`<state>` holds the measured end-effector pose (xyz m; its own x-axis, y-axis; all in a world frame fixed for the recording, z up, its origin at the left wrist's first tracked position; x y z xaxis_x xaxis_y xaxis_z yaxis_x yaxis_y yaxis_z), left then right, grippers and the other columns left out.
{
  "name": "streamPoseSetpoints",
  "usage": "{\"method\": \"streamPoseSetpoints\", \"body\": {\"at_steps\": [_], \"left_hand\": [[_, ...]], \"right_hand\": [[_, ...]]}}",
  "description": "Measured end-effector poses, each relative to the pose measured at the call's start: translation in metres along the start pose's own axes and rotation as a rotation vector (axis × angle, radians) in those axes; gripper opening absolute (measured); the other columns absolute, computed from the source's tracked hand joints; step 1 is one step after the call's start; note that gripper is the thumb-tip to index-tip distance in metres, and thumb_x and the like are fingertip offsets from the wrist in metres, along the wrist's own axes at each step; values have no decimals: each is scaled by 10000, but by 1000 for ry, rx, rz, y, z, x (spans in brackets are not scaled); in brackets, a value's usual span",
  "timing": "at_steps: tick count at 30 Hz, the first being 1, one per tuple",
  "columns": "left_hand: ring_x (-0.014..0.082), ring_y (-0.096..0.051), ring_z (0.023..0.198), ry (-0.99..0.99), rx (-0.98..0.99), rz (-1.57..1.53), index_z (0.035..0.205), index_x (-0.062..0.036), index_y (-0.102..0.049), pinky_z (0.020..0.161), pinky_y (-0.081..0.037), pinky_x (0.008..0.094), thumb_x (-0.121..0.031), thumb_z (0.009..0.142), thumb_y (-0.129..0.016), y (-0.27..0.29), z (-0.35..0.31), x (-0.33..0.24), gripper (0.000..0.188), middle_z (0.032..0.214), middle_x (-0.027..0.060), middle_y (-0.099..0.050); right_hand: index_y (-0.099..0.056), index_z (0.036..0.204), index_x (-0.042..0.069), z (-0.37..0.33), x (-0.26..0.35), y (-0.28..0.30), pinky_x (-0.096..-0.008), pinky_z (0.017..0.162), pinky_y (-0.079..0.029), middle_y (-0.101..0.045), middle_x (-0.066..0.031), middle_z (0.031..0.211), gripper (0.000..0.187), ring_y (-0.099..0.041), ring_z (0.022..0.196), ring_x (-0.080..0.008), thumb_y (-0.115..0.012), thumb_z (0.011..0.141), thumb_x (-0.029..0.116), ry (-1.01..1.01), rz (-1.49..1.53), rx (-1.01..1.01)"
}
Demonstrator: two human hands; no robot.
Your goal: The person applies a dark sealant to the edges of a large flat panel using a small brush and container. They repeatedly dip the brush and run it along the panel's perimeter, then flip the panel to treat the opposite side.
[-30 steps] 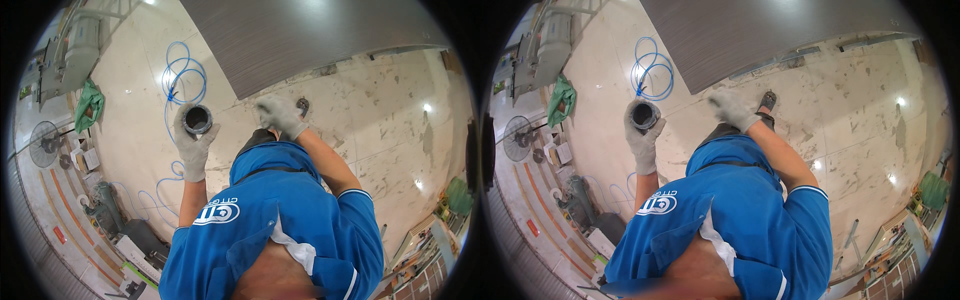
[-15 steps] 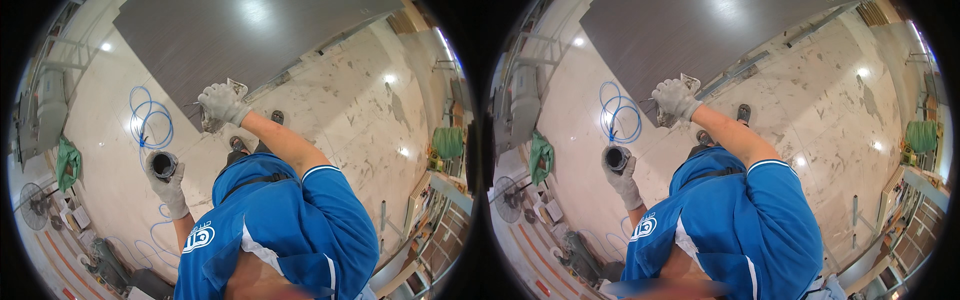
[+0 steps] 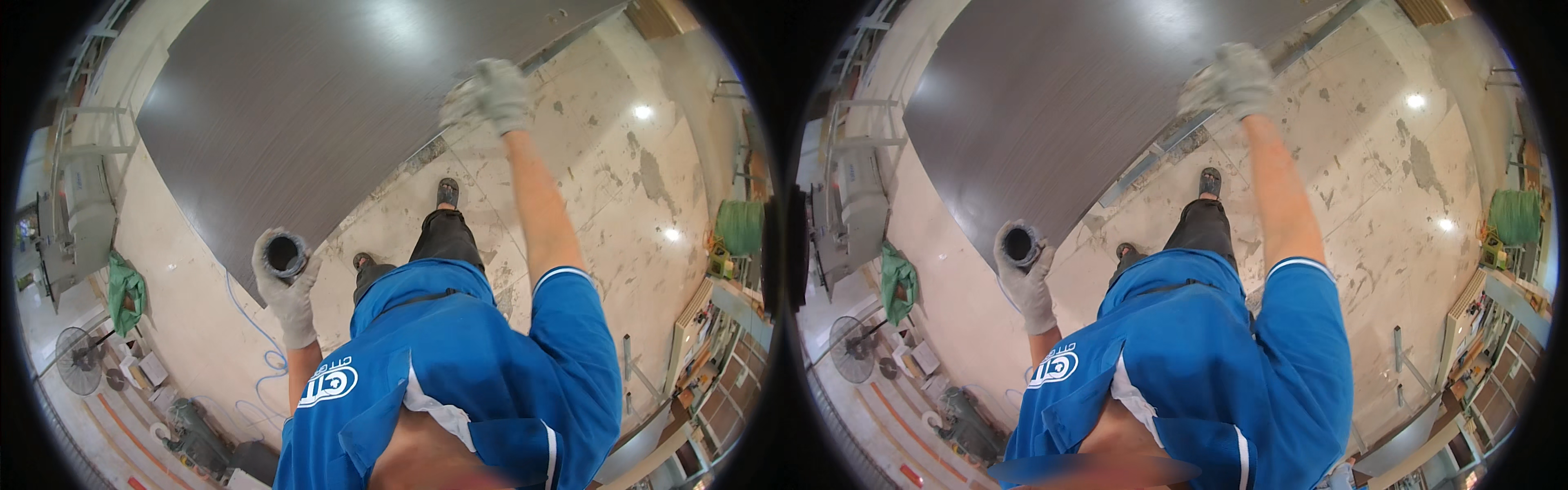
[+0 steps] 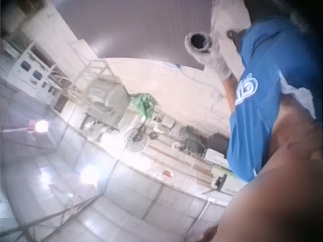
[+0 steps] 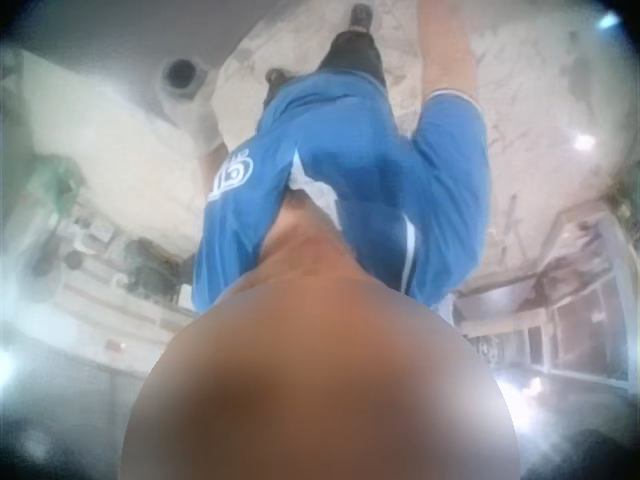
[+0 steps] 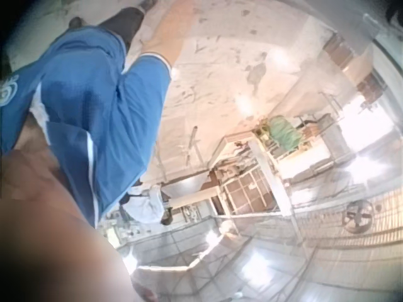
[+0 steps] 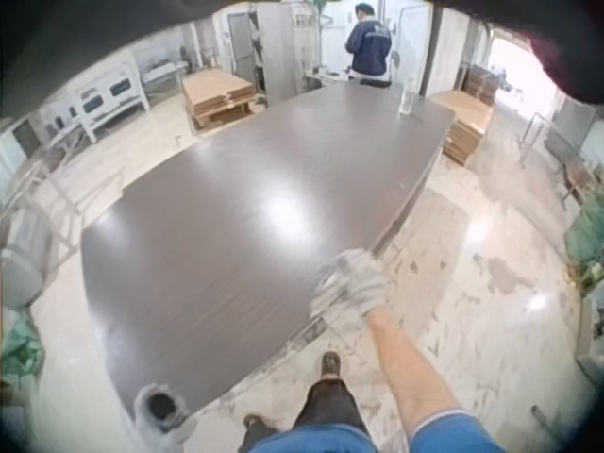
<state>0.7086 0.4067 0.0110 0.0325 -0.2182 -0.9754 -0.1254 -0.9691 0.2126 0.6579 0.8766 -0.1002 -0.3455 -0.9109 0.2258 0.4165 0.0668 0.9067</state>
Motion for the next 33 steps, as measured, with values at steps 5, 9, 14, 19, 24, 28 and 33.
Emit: {"method": "streamPoseSetpoints", "body": {"at_steps": [5,9,14,19,24,28,33], "left_hand": [[169,-633,1062,-69,118,51,1397,-31,-459,903,-560,289,21,731,-835,-93,27,-27,767,1302,109,-578],[168,-632,1063,-36,154,79,1391,-22,-458,909,-555,289,0,721,-838,-139,48,-35,771,1303,113,-578],[179,-626,1082,-54,247,140,1381,-20,-464,938,-539,308,-30,708,-849,-178,70,-42,776,1296,114,-579],[204,-609,1144,-44,287,86,1361,-6,-467,978,-528,335,-171,693,-914,-193,83,-48,820,1306,128,-570],[164,-644,1022,-99,325,131,1384,-16,-457,906,-553,299,-26,724,-832,-198,98,-48,759,1278,120,-578],[160,-645,1014,-111,356,130,1385,-15,-451,891,-558,289,-2,723,-821,-192,110,-46,759,1279,125,-576],[143,-641,992,-90,356,93,1384,-17,-443,879,-557,284,12,741,-802,-191,120,-43,737,1281,105,-573]], "right_hand": [[-711,1062,81,2,-138,45,-420,875,-513,-701,-156,1036,292,-669,987,-320,-582,954,319,-382,174,-75],[-705,1048,60,-50,-109,56,-370,765,-532,-711,-128,996,236,-682,867,-283,-658,930,259,-422,504,178],[-710,1008,101,-88,-38,51,-377,769,-537,-707,-99,960,181,-684,899,-284,-680,900,243,-219,576,284],[-706,973,100,-94,-9,39,-391,767,-533,-694,-100,915,152,-674,866,-296,-672,903,230,-221,658,351],[-701,959,91,-76,-20,29,-396,756,-532,-689,-104,886,147,-672,861,-299,-676,893,220,-231,599,308],[-697,980,77,-69,-42,29,-385,718,-533,-690,-113,906,153,-675,817,-303,-691,894,203,-276,465,214],[-694,1000,100,-87,-7,25,-393,764,-533,-688,-108,918,155,-669,871,-302,-679,880,198,-84,527,348]]}}
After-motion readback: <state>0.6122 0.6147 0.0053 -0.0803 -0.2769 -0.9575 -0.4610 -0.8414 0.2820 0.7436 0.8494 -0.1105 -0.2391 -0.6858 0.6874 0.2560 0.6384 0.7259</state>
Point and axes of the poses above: each hand's wrist, its own z-axis towards the middle knuckle, its own y-axis out of the back of the hand, x = y × z, the point moved 4 cm from there along z, towards the middle knuckle
